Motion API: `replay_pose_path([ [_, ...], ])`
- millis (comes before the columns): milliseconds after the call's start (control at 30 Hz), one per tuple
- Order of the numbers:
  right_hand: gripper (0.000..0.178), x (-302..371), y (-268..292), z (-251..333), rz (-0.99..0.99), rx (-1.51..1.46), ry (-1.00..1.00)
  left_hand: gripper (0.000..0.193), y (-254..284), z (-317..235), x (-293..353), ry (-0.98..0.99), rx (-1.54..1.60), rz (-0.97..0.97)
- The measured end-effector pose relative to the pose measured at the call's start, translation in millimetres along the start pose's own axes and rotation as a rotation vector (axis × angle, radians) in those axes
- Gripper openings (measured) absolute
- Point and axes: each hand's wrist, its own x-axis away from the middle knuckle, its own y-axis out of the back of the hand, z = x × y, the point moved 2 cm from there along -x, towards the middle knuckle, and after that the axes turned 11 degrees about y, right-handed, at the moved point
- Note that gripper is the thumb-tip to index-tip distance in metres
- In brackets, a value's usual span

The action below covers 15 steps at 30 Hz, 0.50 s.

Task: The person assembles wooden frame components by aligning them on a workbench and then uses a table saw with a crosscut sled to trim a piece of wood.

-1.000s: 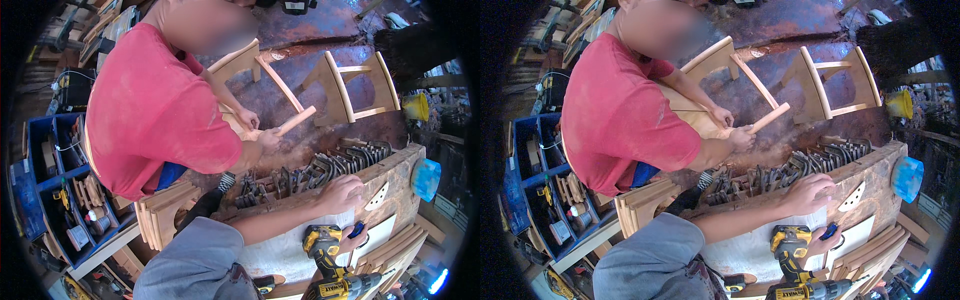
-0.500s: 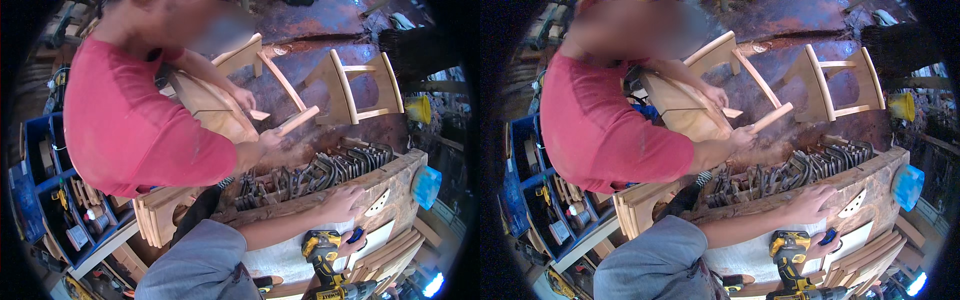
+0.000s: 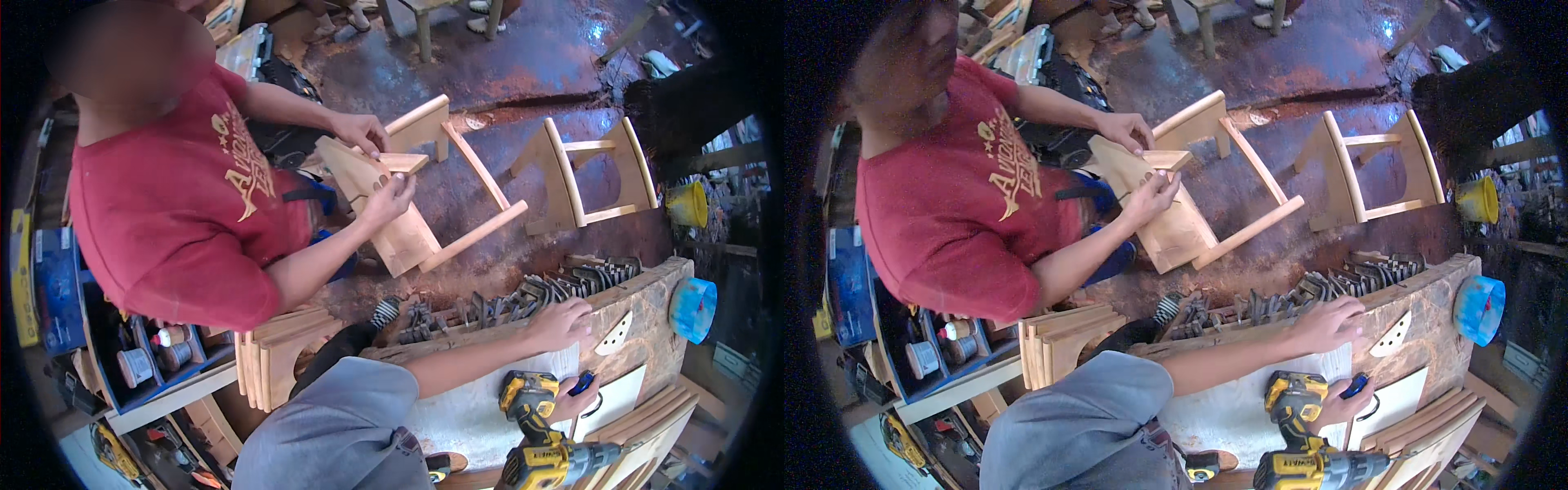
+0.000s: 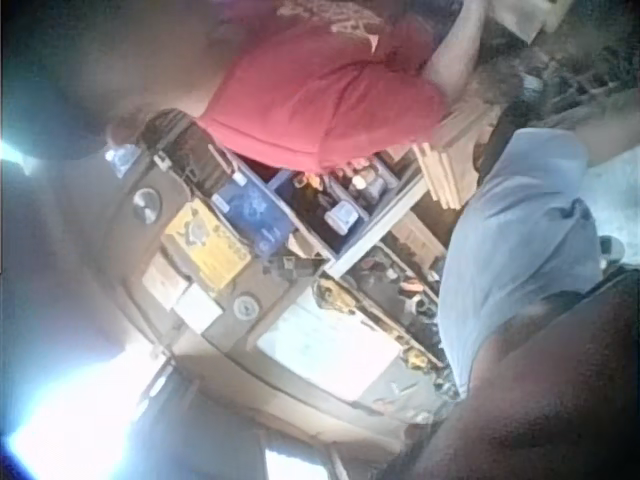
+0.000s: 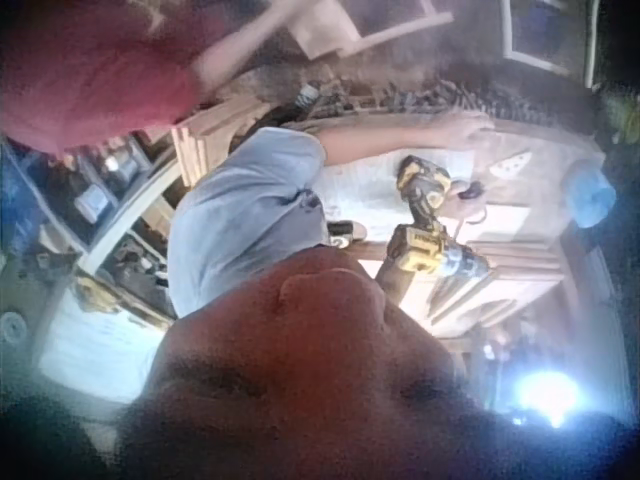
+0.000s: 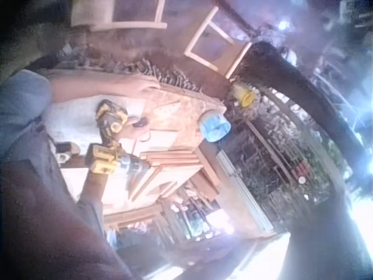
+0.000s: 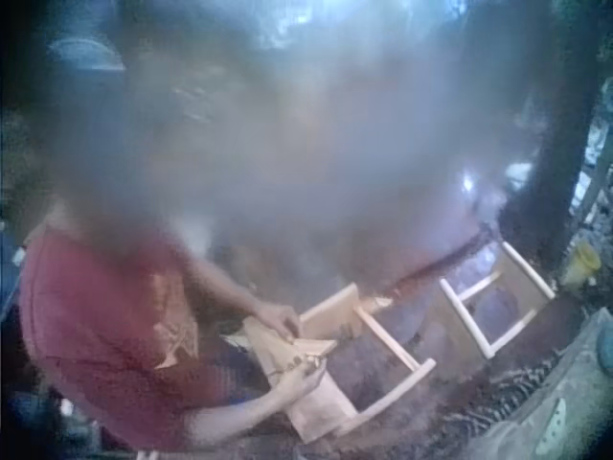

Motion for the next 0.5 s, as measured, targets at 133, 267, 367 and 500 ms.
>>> replay_pose_path([
  [133,0.048,-0.3,-2.1,-7.1,-0.015,0.011,0.040,0.047,28.5,-0.6,30.4,0.007,-0.022,-0.104],
  [267,0.050,-3.1,-6.6,-19.4,-0.057,-0.041,0.165,0.053,90.9,24.0,117.7,0.091,-0.371,-0.145],
  [367,0.052,2.5,-8.2,-20.8,-0.050,0.020,0.068,0.060,130.4,46.4,197.3,0.257,-0.498,-0.132],
  [500,0.046,16.2,-8.3,-6.8,-0.225,0.036,0.153,0.063,138.8,62.0,259.3,0.358,-0.481,-0.153],
])
